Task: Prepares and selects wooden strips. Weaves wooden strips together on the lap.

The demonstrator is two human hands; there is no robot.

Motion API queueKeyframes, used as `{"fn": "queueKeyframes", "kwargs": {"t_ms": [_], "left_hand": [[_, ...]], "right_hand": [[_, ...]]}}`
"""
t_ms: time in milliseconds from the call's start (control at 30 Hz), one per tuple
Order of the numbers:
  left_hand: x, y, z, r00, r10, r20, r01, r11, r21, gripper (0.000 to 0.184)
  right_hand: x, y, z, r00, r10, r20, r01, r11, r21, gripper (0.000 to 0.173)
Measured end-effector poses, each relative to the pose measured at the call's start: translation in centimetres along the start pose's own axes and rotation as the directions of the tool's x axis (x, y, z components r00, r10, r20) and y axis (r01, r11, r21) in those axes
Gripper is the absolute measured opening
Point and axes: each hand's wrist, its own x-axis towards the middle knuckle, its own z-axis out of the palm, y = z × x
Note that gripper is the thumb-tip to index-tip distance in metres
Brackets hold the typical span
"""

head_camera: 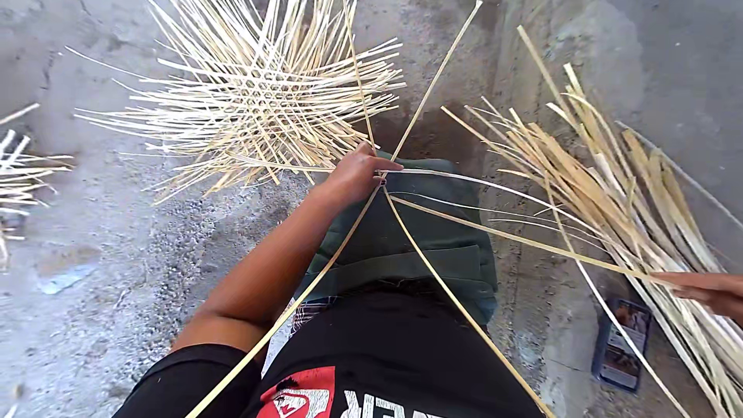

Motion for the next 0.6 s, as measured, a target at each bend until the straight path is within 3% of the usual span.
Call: {"fn": "queueKeyframes", "kwargs": {"t_ms": [33, 133, 233, 400, 533, 600], "left_hand": [[0.1, 0.1, -0.1, 1.000, -0.008, 0.007, 0.008, 1.000, -0.001, 0.045], [0.2, 0.8, -0.5, 0.998, -0.049, 0.027, 0.048, 0.999, 0.021, 0.047], [0.2, 1.4, -0.7, 0.997, -0.075, 0.030, 0.073, 0.996, 0.057, 0.047], [0.6, 1.1, -0.6, 0.997, -0.073, 0.035, 0.070, 0.993, 0.099, 0.047], [0.6, 1.3, -0.4, 0.997, -0.078, 0.028, 0.075, 0.993, 0.087, 0.049], [0.4, 1.4, -0.2, 0.996, -0.085, 0.032, 0.083, 0.994, 0.078, 0.049]], "right_hand": [[0.7, -1.4, 1.2, 0.997, 0.071, 0.041, -0.072, 0.997, 0.001, 0.023], [2.9, 0.6, 5.0, 0.970, 0.183, 0.159, -0.191, 0.981, 0.042, 0.024], [3.5, 2.0, 6.4, 0.960, 0.241, 0.142, -0.256, 0.962, 0.094, 0.024], [2.5, 2.3, 4.3, 0.986, 0.126, 0.108, -0.140, 0.982, 0.126, 0.024], [1.6, -1.0, 1.8, 0.955, 0.287, 0.075, -0.293, 0.953, 0.085, 0.024], [2.2, 0.4, 2.4, 0.973, 0.202, 0.107, -0.218, 0.964, 0.155, 0.022]]}}
